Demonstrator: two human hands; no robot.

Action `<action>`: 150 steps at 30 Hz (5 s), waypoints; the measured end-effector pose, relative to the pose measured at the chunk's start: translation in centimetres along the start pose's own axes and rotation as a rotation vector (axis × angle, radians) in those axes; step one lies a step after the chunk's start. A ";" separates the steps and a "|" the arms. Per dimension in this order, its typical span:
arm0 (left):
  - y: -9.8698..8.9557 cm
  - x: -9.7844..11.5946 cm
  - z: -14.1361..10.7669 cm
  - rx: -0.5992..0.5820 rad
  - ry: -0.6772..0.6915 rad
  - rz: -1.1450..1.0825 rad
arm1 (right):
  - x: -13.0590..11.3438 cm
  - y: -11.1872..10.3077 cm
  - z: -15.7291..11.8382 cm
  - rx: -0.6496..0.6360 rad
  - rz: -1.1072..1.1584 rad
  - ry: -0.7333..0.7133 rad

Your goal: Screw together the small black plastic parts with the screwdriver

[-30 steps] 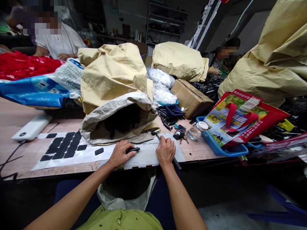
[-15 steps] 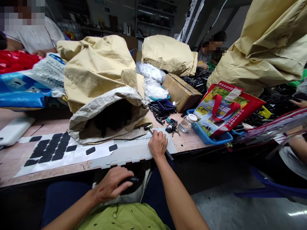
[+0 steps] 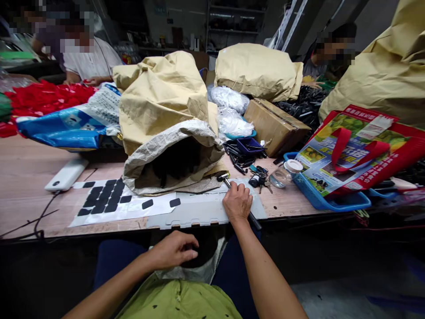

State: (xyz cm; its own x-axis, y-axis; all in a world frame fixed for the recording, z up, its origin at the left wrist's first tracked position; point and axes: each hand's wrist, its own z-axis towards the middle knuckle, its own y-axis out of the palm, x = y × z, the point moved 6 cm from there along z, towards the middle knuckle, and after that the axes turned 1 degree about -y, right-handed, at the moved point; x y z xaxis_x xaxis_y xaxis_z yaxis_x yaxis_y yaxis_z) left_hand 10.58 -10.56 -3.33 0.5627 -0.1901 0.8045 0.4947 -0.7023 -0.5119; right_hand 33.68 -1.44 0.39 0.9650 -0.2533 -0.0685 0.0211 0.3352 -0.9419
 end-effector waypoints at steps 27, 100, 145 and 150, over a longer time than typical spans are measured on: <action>-11.8 0.3 3.5 0.538 0.122 0.327 | 0.0 -0.2 -0.2 -0.013 -0.013 0.016; -10.5 -1.2 4.6 0.623 0.204 0.111 | 0.5 -2.3 -1.0 0.092 0.237 -0.110; -10.8 -3.0 4.6 0.513 0.209 -0.511 | -11.2 -3.6 -4.0 -0.153 0.804 -0.416; -10.6 -3.1 4.9 0.518 0.252 -0.451 | -12.8 -4.3 -2.5 -0.203 0.623 -0.468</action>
State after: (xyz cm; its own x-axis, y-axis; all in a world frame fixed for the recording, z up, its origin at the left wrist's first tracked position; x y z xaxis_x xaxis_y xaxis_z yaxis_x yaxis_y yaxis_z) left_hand 6.79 0.85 -1.89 0.0920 -0.1547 0.9837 0.9273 -0.3466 -0.1412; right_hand 20.62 -1.89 4.46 0.7939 0.3477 -0.4989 -0.5620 0.1063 -0.8203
